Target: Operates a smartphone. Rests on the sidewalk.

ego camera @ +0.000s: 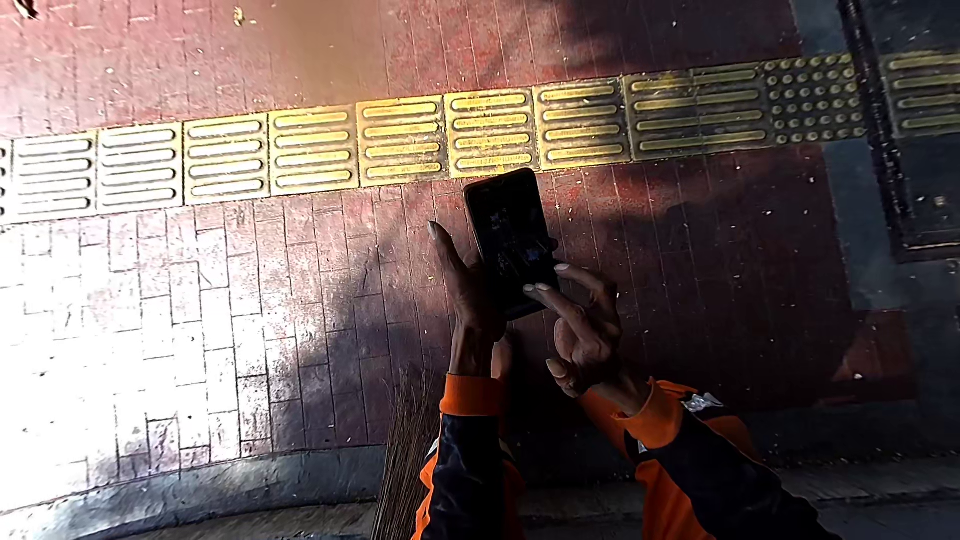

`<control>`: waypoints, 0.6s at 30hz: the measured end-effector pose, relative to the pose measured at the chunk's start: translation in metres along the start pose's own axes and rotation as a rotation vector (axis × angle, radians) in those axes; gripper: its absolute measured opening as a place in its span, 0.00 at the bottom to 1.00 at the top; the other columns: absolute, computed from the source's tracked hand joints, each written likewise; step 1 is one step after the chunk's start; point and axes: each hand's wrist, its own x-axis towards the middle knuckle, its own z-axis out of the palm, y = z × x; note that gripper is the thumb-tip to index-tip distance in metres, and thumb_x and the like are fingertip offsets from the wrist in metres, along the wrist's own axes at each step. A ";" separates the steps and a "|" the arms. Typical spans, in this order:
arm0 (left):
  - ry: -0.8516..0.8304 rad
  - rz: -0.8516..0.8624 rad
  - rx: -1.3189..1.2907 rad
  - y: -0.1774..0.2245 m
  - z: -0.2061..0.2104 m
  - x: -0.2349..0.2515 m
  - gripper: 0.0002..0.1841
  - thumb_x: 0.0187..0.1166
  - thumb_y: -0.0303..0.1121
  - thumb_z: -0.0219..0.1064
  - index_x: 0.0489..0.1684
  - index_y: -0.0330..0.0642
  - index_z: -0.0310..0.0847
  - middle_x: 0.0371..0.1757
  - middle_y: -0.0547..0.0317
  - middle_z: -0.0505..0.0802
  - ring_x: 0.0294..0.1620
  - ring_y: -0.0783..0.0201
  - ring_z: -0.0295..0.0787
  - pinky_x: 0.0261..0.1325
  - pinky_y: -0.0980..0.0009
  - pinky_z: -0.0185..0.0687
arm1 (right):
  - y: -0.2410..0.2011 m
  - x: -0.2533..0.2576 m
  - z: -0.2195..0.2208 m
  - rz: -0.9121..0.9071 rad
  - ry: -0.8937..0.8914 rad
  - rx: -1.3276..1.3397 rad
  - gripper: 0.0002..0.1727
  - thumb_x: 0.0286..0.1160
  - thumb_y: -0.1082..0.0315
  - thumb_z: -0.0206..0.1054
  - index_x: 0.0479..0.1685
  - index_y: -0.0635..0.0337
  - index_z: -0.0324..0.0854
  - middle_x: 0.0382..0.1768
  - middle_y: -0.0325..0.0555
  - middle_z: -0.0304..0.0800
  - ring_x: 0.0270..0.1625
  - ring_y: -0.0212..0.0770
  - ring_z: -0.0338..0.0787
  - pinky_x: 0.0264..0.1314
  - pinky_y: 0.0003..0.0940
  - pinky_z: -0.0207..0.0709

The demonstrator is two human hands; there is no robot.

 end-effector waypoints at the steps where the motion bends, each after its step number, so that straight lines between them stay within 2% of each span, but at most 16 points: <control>1: -0.004 -0.007 -0.002 0.001 0.000 -0.001 0.61 0.57 0.90 0.16 0.61 0.58 0.86 0.50 0.51 0.96 0.47 0.56 0.96 0.42 0.55 0.93 | 0.000 0.000 -0.001 -0.002 0.015 -0.002 0.47 0.83 0.27 0.35 0.61 0.57 0.86 0.58 0.48 0.94 0.78 0.51 0.76 0.83 0.47 0.61; 7: -0.012 -0.035 -0.009 0.001 0.000 -0.001 0.61 0.56 0.90 0.17 0.64 0.60 0.84 0.52 0.52 0.96 0.47 0.56 0.96 0.41 0.56 0.93 | 0.001 -0.001 -0.001 -0.021 0.049 -0.011 0.46 0.83 0.27 0.34 0.53 0.57 0.88 0.51 0.47 0.97 0.73 0.50 0.80 0.82 0.46 0.62; 10: -0.012 -0.031 -0.022 0.002 0.000 -0.001 0.61 0.56 0.90 0.17 0.64 0.59 0.84 0.52 0.52 0.96 0.47 0.55 0.96 0.41 0.55 0.93 | 0.001 -0.001 0.000 -0.019 0.021 -0.021 0.46 0.83 0.27 0.35 0.52 0.57 0.88 0.48 0.46 0.97 0.72 0.49 0.80 0.83 0.46 0.57; 14: -0.016 -0.014 -0.028 0.001 0.001 -0.001 0.60 0.58 0.90 0.17 0.62 0.59 0.85 0.51 0.53 0.96 0.47 0.57 0.96 0.41 0.57 0.93 | 0.004 -0.001 0.002 -0.021 0.015 -0.039 0.45 0.82 0.27 0.36 0.52 0.57 0.89 0.49 0.45 0.97 0.72 0.49 0.80 0.84 0.48 0.55; 18: -0.021 -0.006 -0.020 0.000 0.000 -0.001 0.60 0.58 0.90 0.18 0.62 0.58 0.86 0.51 0.53 0.96 0.47 0.58 0.96 0.43 0.56 0.93 | 0.002 0.003 0.001 -0.006 0.060 -0.017 0.45 0.83 0.28 0.36 0.57 0.56 0.87 0.57 0.46 0.94 0.77 0.49 0.76 0.84 0.45 0.59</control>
